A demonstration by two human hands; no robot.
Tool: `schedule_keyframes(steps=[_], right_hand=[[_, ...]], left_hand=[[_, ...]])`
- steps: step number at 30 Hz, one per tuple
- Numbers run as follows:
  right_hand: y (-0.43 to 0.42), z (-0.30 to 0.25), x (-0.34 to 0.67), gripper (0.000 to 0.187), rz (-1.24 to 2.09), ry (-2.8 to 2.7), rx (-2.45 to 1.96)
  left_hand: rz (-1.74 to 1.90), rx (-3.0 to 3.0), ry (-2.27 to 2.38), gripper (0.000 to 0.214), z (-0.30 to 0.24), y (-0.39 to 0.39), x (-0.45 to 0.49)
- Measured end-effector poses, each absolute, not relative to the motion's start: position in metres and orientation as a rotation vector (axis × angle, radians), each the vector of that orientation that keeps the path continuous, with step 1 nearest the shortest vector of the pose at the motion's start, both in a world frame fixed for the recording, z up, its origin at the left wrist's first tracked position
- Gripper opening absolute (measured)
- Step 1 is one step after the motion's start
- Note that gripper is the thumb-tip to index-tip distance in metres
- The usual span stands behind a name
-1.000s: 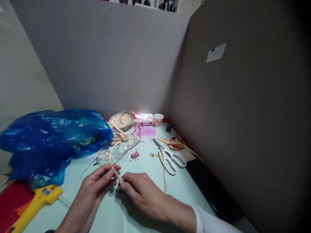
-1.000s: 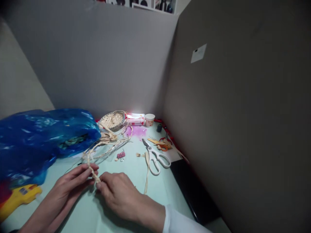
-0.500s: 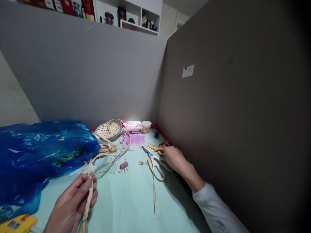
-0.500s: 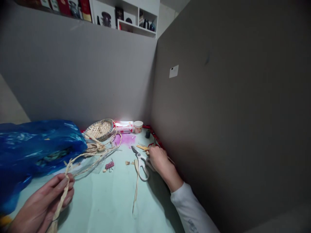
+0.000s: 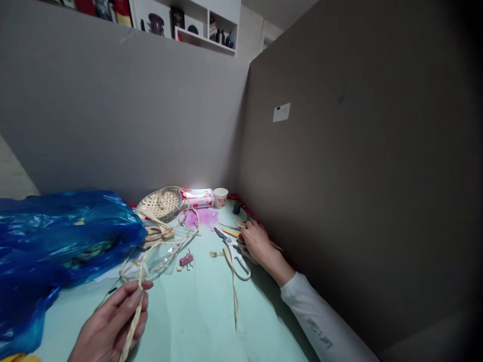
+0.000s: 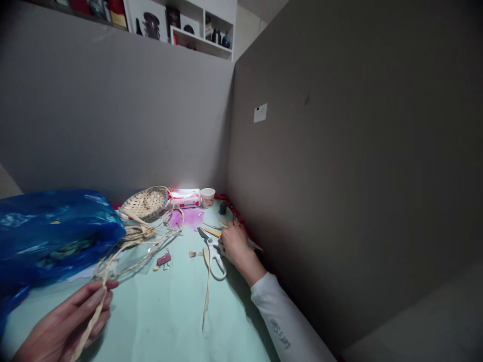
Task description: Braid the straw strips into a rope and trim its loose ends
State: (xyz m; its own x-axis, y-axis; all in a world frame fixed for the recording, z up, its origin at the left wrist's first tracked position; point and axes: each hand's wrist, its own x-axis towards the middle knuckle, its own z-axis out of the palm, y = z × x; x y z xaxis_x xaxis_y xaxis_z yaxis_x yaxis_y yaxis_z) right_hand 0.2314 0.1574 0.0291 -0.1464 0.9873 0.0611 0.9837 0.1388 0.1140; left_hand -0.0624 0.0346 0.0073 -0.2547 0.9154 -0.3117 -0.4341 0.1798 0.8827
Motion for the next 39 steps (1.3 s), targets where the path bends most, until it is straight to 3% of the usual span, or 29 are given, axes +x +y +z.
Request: schedule_keyframes(steps=[11, 22, 28, 39], right_hand=[[0.147, 0.037, 0.233, 0.03, 0.064, 2.385, 1.952], [0.157, 0.031, 0.235, 0.029, 0.195, 2.27, 2.209], [0.149, 0.038, 0.233, 0.024, 0.164, 2.294, 2.132], [0.115, 0.038, 0.206, 0.03, 0.055, 2.447, 1.901]], left_hand=[[1.344, 0.636, 1.196, 0.045, 0.018, 0.033, -0.059], [1.404, 0.593, 1.282, 0.054, 0.021, 0.032, -0.059], [1.411, 0.642, 1.347, 0.061, 0.018, 0.035, -0.064], [1.448, 0.758, 1.291, 0.039, 0.032, 0.024, -0.054]])
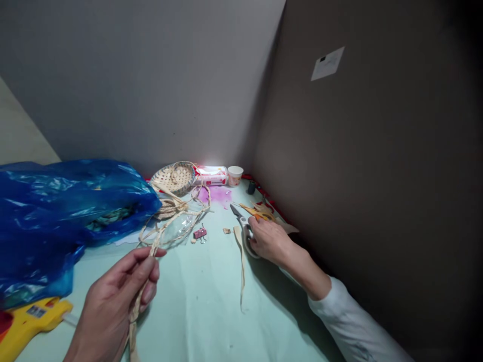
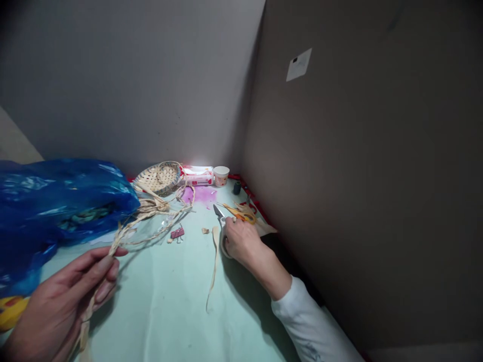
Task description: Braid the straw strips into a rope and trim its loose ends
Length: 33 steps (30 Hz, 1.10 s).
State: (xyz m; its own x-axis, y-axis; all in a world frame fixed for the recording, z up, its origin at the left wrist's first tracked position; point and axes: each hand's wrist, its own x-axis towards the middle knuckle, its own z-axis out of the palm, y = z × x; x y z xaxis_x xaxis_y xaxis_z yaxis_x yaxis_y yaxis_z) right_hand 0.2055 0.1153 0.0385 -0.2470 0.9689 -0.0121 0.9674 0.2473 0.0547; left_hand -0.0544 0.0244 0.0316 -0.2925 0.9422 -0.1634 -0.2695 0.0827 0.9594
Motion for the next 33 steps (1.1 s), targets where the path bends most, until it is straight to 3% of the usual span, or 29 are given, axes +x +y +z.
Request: schedule_keyframes(steps=[8, 10, 11, 13, 15, 17, 23, 28, 33], right_hand=[[0.123, 0.051, 0.222, 0.019, 0.171, 2.577, 2.214], [0.124, 0.055, 0.227, 0.023, 0.008, 2.686, 2.298], [0.125, 0.056, 0.228, 0.027, -0.204, 2.765, 2.343], [0.125, 0.057, 0.222, 0.035, -1.339, 2.838, 2.378], [0.119, 0.057, 0.209, 0.043, -2.377, 2.627, 1.985], [0.108, 0.057, 0.192, 0.039, -2.732, 2.489, 1.594], [0.072, 0.056, 0.162, 0.033, -2.622, 2.496, 1.298], [0.065, 0.05, 0.157, 0.036, -2.87, 2.381, 1.047], [0.067, 0.048, 0.154, 0.038, -2.763, 2.448, 1.119]], left_hand=[[1.456, 0.708, 1.252, 0.03, 0.034, 0.022, -0.055], [1.45, 0.681, 1.193, 0.028, 0.035, 0.021, -0.055], [1.448, 0.68, 1.162, 0.027, 0.036, 0.021, -0.055], [1.449, 0.701, 1.103, 0.023, 0.038, 0.021, -0.055], [1.477, 0.735, 1.069, 0.019, 0.041, 0.021, -0.055], [1.512, 0.78, 1.064, 0.018, 0.045, 0.019, -0.055], [1.549, 0.865, 1.042, 0.021, 0.057, 0.01, -0.052], [1.551, 0.853, 0.951, 0.029, 0.062, 0.006, -0.049], [1.559, 0.861, 0.916, 0.029, 0.065, 0.007, -0.051]])
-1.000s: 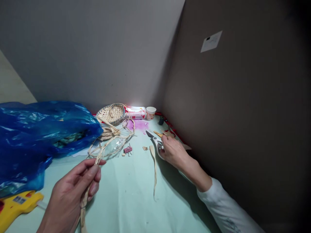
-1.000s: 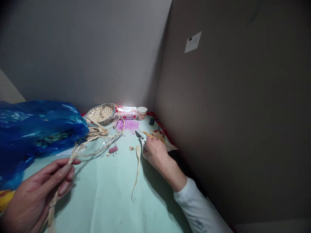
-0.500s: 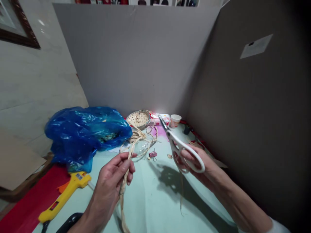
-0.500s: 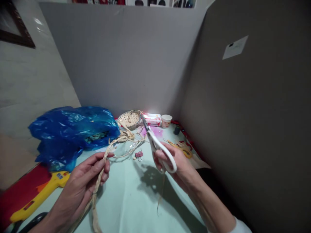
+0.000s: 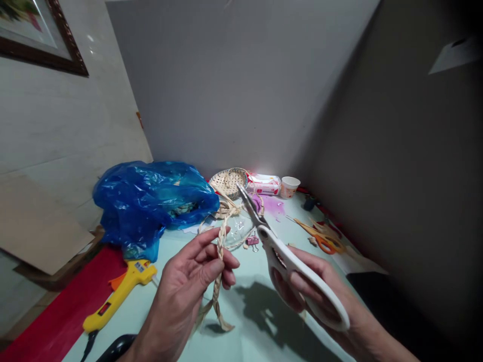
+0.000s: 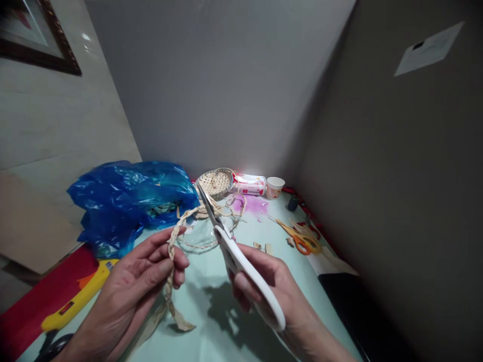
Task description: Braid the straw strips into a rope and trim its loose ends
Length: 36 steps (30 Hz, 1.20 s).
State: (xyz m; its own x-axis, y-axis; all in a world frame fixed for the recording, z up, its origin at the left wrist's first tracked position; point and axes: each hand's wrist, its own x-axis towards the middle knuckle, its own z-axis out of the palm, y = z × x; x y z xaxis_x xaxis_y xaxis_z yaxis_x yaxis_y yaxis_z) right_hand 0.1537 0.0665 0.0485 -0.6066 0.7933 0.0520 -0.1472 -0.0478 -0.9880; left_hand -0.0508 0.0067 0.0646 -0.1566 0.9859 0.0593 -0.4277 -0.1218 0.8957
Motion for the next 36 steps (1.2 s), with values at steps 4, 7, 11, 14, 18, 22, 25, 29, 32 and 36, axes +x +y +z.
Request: schedule_keyframes(steps=[4, 7, 11, 14, 18, 22, 25, 29, 32, 36], right_hand=[[0.067, 0.057, 0.159, 0.053, 1.459, -1.73, -0.85], [0.066, 0.064, 0.166, 0.05, 1.135, -1.95, -0.989], [0.064, 0.074, 0.174, 0.039, 0.586, -2.156, -0.976], [0.065, 0.077, 0.179, 0.034, 0.288, -2.25, -0.938], [0.066, 0.075, 0.182, 0.041, 0.103, -2.334, -0.875], [0.064, 0.071, 0.181, 0.051, 0.077, -2.376, -0.862], [0.062, 0.07, 0.179, 0.054, 0.081, -2.382, -0.84], [0.06, 0.071, 0.177, 0.053, 0.044, -2.377, -0.836], [0.06, 0.071, 0.176, 0.049, -0.01, -2.362, -0.829], [0.06, 0.07, 0.176, 0.045, -0.052, -2.343, -0.817]], left_hand=[[1.572, 0.895, 0.951, 0.031, 0.063, 0.006, -0.053], [1.62, 0.88, 1.029, 0.023, 0.062, 0.005, -0.055], [1.698, 0.866, 1.144, 0.025, 0.06, 0.007, -0.058], [1.742, 0.885, 1.179, 0.024, 0.058, 0.01, -0.061], [1.759, 0.863, 1.195, 0.021, 0.055, 0.01, -0.062], [1.781, 0.879, 1.295, 0.021, 0.054, 0.008, -0.063], [1.795, 0.999, 1.486, 0.019, 0.056, 0.008, -0.06], [1.95, 1.196, 1.714, 0.014, 0.061, 0.005, -0.048], [2.073, 1.304, 1.725, 0.02, 0.061, 0.003, -0.041], [2.108, 1.306, 1.704, 0.02, 0.059, 0.003, -0.04]])
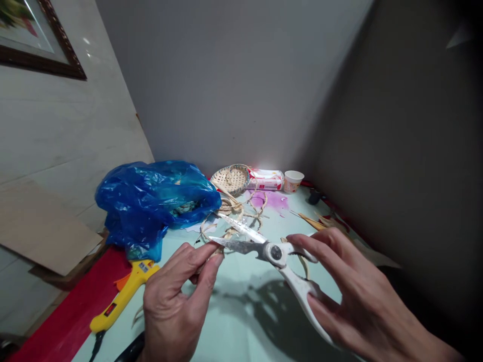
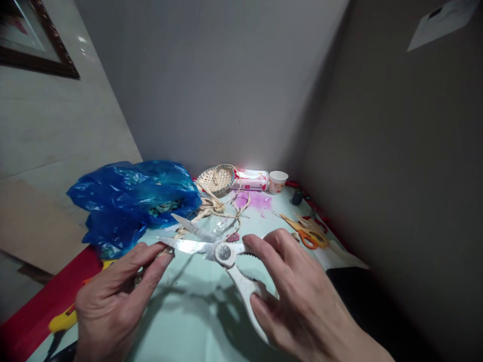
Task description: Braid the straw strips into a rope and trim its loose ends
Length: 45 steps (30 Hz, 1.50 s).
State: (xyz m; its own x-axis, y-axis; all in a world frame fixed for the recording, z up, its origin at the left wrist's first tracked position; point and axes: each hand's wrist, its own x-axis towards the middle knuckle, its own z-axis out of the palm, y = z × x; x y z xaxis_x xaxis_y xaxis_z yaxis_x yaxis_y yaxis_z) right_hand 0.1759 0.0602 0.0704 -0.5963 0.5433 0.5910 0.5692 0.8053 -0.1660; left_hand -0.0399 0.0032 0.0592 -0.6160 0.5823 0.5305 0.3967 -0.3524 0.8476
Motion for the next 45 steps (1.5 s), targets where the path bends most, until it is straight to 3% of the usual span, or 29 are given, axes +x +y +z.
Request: schedule_keyframes(steps=[11, 19, 24, 29, 34, 39, 45], right_hand=[[0.06, 0.072, 0.176, 0.038, -0.149, -2.337, -0.779], [0.065, 0.071, 0.176, 0.029, -0.179, -2.294, -0.787], [0.073, 0.063, 0.181, 0.022, 0.144, -2.181, -0.896], [0.075, 0.063, 0.183, 0.027, 0.434, -2.067, -1.076], [0.073, 0.066, 0.18, 0.028, 0.217, -2.154, -0.957], [0.082, 0.059, 0.187, 0.045, -0.019, -2.272, -0.741], [0.095, 0.05, 0.197, 0.053, -0.126, -2.359, -0.598]], left_hand=[[2.005, 1.17, 1.735, 0.016, 0.058, 0.005, -0.045], [1.833, 1.498, 1.792, 0.019, 0.055, 0.006, -0.059], [1.834, 1.568, 1.788, 0.017, 0.057, 0.004, -0.057], [1.856, 1.539, 1.7, 0.008, 0.062, 0.003, -0.052], [1.823, 1.331, 1.662, 0.015, 0.061, 0.0, -0.052], [1.699, 1.123, 1.413, 0.017, 0.065, -0.001, -0.056], [1.551, 0.958, 1.283, 0.025, 0.071, -0.003, -0.06]])
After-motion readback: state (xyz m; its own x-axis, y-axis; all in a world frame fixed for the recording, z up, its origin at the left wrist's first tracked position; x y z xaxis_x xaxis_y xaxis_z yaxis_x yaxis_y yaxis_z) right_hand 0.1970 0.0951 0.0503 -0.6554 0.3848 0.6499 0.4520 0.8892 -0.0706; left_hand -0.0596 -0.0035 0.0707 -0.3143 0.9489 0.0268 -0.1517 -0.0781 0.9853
